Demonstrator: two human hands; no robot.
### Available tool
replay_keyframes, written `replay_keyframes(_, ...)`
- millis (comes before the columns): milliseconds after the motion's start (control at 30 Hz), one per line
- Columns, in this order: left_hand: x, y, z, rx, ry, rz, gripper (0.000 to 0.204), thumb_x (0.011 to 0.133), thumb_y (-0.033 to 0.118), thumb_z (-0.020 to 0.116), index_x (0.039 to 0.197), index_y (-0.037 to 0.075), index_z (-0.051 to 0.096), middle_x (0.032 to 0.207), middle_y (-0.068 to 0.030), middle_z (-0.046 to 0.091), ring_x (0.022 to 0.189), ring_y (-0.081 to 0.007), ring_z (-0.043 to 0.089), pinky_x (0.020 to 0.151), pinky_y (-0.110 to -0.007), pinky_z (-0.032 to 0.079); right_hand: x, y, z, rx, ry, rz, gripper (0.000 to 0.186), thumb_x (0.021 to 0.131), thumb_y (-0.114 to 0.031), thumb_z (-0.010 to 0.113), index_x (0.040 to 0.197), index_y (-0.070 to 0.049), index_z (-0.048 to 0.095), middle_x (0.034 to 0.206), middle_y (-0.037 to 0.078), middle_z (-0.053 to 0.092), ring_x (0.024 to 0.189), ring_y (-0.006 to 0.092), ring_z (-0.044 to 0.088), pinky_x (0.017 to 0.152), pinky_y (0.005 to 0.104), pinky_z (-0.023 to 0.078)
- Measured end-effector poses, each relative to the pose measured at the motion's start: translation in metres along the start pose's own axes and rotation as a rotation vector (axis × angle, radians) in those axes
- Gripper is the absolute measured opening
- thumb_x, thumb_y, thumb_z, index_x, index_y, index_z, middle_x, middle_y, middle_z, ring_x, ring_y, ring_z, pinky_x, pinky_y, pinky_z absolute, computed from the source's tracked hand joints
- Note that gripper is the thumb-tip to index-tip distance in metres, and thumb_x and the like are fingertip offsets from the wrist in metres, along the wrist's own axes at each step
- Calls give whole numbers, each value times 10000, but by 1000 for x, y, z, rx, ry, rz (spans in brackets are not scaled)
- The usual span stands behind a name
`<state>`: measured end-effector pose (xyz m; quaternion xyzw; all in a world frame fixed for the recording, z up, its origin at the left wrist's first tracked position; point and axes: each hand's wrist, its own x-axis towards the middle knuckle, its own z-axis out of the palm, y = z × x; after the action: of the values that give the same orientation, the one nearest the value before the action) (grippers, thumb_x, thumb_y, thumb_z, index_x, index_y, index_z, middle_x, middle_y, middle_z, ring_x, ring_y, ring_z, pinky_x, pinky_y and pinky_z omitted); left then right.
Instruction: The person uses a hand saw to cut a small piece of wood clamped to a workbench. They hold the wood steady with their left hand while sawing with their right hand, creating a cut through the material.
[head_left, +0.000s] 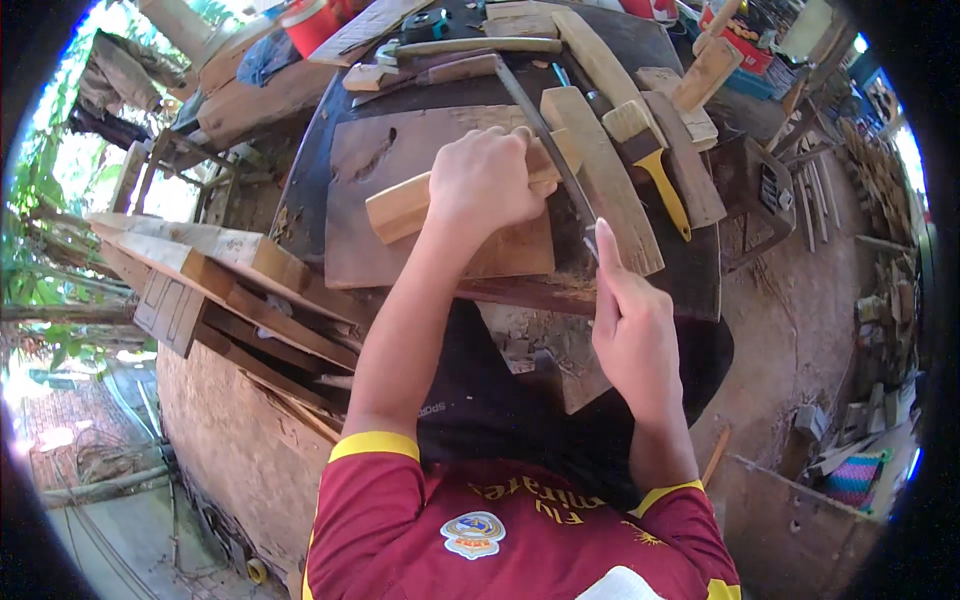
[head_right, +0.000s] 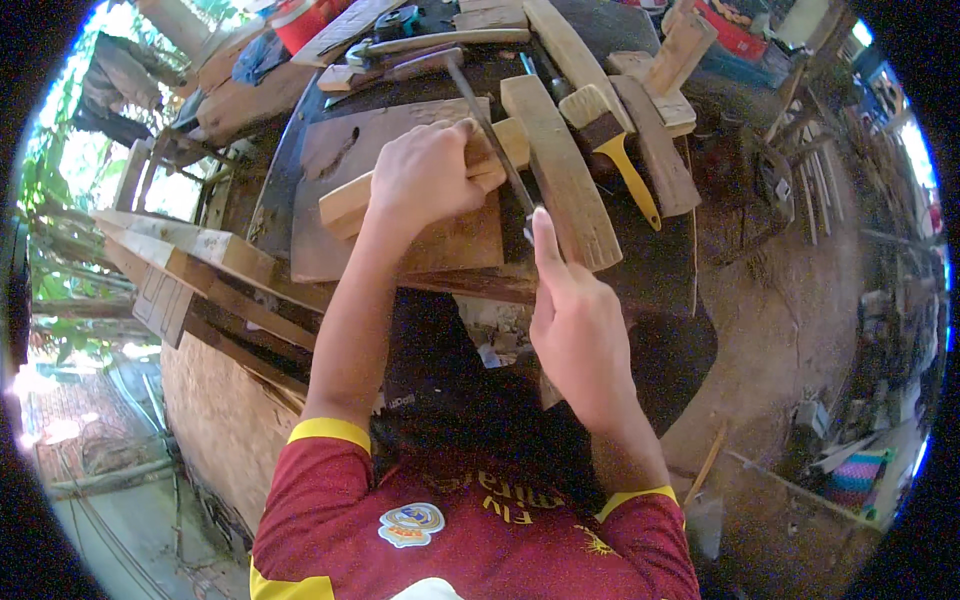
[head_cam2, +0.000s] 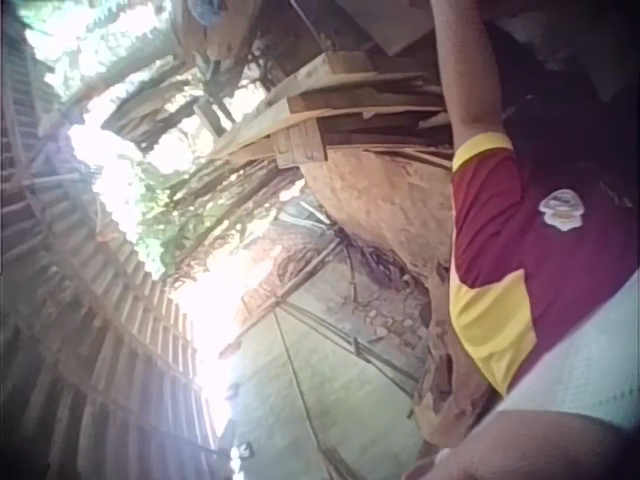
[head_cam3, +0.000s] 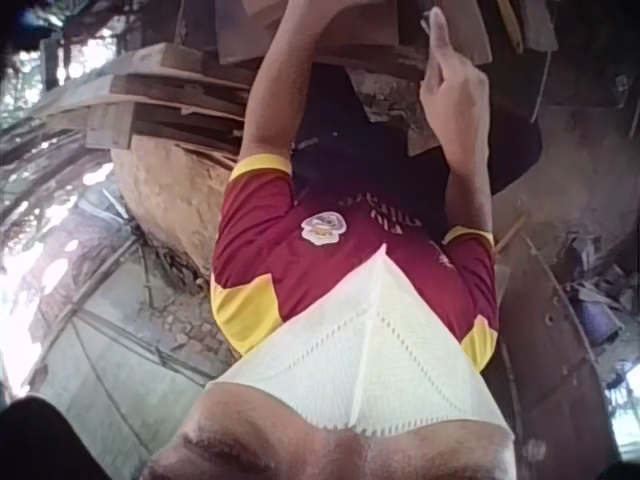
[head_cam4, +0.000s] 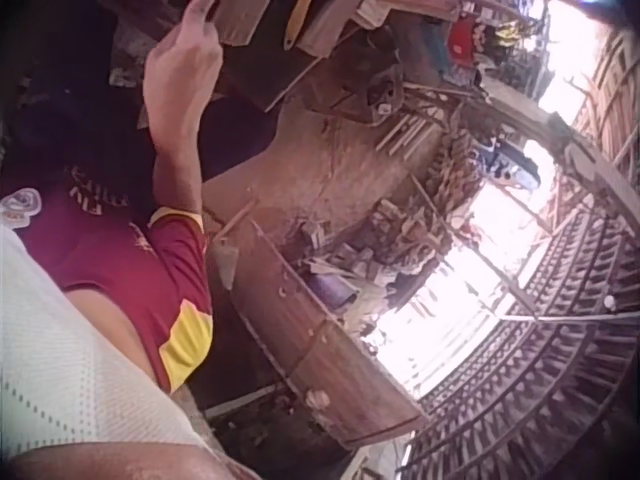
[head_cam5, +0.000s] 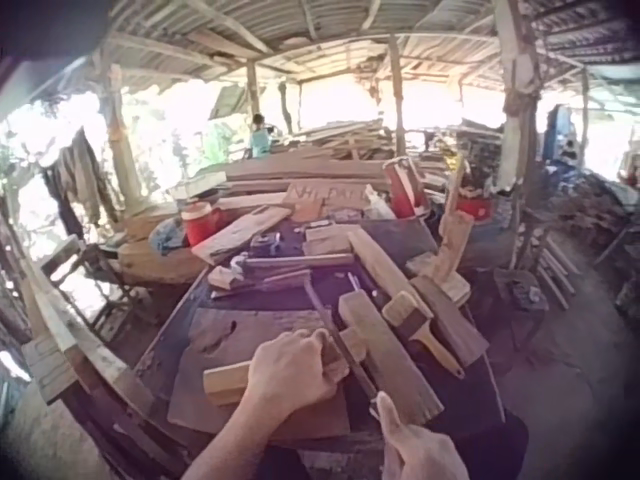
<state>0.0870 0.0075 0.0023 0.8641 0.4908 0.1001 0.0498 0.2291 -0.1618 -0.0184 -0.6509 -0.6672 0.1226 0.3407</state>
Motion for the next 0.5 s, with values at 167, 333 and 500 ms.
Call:
replay_keyframes(167,-2,-1,4,12,61,11,466,733,411,808,969,25,695,951,-169,727,937,-328,707,812,-428,567,-28,-2,-2,-39,-3,58,682,901,47,568,1542,-107,393,764,200,589,676,411,611,643,497,493)
replay_keyframes(333,-4,-2,6,-21,89,34,468,753,432,790,956,29,666,963,-171,720,938,-346,698,804,-453,554,-33,-8,-7,-82,31,80,591,913,100,559,1482,-25,461,716,202,526,598,343,546,598,325,469)
replay_keyframes(500,-3,-3,8,-49,112,44,456,754,420,792,961,32,668,968,-157,718,942,-349,692,813,-457,546,-29,-12,-6,-113,24,95,611,897,115,554,1484,-26,461,701,193,509,586,324,543,592,321,464)
